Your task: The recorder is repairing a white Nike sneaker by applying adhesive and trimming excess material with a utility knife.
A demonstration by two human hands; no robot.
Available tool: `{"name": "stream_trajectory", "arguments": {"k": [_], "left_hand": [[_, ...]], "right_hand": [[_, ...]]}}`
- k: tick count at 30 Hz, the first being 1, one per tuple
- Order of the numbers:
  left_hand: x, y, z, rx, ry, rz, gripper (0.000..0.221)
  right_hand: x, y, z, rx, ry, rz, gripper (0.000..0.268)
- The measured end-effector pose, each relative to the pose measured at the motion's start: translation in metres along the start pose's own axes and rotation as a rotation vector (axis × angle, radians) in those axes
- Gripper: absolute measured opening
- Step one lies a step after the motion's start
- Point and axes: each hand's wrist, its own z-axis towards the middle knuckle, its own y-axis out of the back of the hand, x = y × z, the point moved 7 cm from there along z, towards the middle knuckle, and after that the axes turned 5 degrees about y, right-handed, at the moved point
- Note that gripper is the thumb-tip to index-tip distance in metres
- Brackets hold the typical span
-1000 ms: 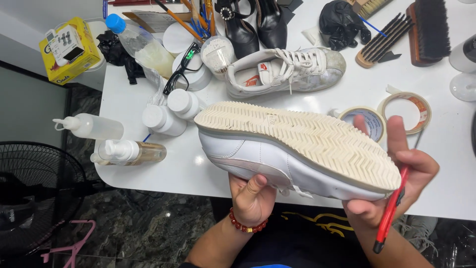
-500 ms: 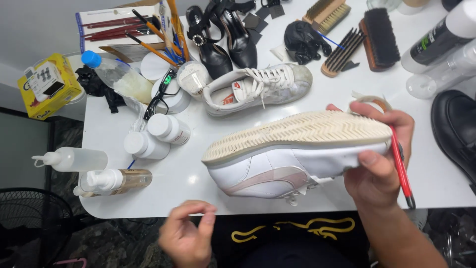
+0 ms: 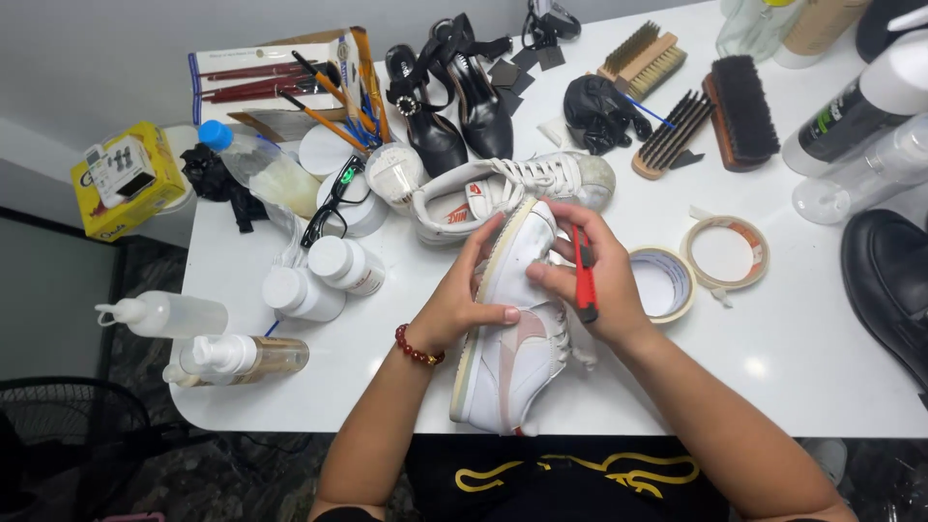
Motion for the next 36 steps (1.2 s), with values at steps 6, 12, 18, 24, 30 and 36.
{"name": "stream_trajectory", "arguments": {"k": [6,12,18,24,30,36], "left_hand": [[0.01,-0.006,-0.009,0.014,0.119,-0.027,0.127],[0.014,-0.008,-0.01,0.042,-0.002,0.061,0.116],[0.015,-0.01,-0.01,0.063,0.042,-0.009,0.118],[0.023,-0.011,-0.008,0.107,0.054,-0.102,0.118],[0.021,-0.012,-0.006,0.15,0.03,-0.222,0.117],[0.019,-0.012,-0.01,0.173,-0.001,-0.083,0.119]], "right_hand": [[-0.014,-0.003,-0.007,0.004,-0.088,0.008,0.069],[-0.024,0.002,-0.012,-0.036,-0.168,-0.1,0.069],[-0.024,0.0,-0.014,-0.03,-0.251,0.063,0.072],[-0.015,-0.003,-0.015,-0.039,-0.221,0.035,0.074],[-0.022,-0.003,-0.016,-0.023,-0.234,0.052,0.072],[-0.02,-0.003,-0.02,-0.021,-0.238,-0.057,0.072]]}}
